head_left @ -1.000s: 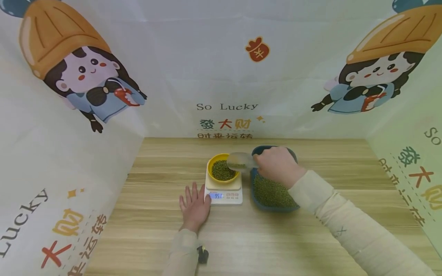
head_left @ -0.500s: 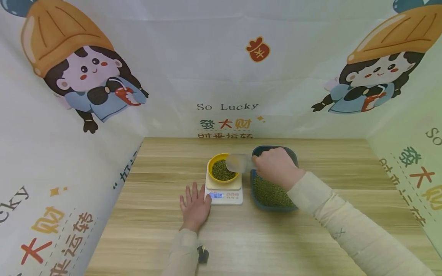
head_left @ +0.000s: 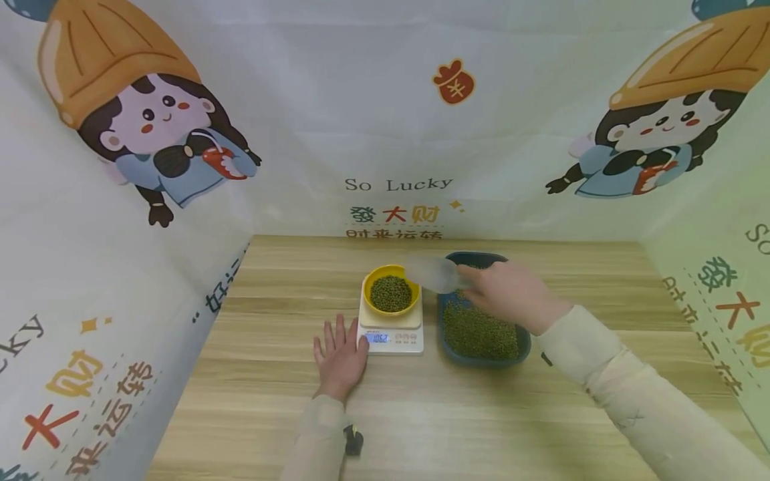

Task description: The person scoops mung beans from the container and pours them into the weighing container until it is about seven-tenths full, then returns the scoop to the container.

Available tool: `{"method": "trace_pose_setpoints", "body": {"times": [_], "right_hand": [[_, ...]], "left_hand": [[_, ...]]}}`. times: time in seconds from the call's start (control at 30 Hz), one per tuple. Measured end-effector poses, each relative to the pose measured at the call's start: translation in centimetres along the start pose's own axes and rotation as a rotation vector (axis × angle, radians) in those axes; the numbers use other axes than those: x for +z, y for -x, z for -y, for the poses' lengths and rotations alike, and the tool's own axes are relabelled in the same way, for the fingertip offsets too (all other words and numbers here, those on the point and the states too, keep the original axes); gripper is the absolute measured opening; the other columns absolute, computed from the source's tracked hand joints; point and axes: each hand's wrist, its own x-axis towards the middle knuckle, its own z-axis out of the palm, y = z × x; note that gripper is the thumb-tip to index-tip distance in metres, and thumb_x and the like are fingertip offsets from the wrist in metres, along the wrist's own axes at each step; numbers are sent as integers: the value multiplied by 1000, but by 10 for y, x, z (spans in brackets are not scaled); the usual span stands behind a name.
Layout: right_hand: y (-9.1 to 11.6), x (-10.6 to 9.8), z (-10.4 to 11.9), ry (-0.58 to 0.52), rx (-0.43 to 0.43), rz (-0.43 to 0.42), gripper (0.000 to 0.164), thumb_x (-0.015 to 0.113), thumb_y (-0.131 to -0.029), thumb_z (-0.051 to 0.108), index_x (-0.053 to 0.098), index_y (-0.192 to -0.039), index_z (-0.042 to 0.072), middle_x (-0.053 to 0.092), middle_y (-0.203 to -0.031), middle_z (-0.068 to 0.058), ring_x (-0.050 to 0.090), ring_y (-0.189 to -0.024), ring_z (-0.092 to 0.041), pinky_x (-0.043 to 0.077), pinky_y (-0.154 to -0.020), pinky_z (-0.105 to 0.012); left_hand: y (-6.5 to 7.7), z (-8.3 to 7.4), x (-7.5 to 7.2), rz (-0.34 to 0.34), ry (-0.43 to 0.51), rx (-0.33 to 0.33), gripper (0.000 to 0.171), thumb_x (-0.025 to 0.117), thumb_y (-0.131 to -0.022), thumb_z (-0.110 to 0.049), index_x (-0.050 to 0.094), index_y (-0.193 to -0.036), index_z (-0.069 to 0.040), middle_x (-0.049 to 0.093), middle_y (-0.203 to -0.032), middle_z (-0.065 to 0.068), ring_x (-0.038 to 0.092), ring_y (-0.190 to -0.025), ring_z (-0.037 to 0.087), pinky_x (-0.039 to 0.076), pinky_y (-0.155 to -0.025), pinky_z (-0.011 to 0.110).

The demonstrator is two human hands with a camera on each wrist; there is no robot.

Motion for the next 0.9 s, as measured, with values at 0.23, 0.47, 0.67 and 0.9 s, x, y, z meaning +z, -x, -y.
{"method": "trace_pose_setpoints", "body": {"times": [0.23, 0.47, 0.67, 0.9], "right_hand": [[24, 9, -16, -77, 47, 67, 40, 61, -90, 20, 60, -124, -1, 58, -54, 2, 41, -39, -7, 35, -37, -24], [47, 7, -27, -161, 90, 163, 39, 58, -90, 16, 59, -125, -1, 68, -78, -8, 47, -51, -10, 43, -47, -28], [68, -2, -25, -231, 176, 319, 18, 55, -90, 14, 66, -102, 7, 55, -65, 1, 45, -42, -9, 40, -39, -24], [74, -3, -18, -307, 283, 386, 22, 59, -86, 12, 69, -103, 3, 68, -91, -13, 46, -36, -8, 40, -32, -19]], "left_hand": [[1, -1, -1, -3, 6, -1, 56, 23, -101, -40, 26, -151, -14, 2, -159, 11, -11, -141, 34, -9, -110, 60], [2, -1, -3, 1, 8, -2, 56, 23, -101, -40, 25, -151, -14, 1, -159, 11, -12, -141, 34, -9, -110, 60], [2, -3, -4, 1, 12, 8, 56, 24, -101, -39, 26, -151, -13, 2, -159, 12, -11, -141, 35, -9, -109, 61], [2, -4, -5, 2, 22, 5, 56, 25, -101, -39, 27, -150, -12, 3, -159, 13, -10, -141, 36, -9, -109, 61]]}}
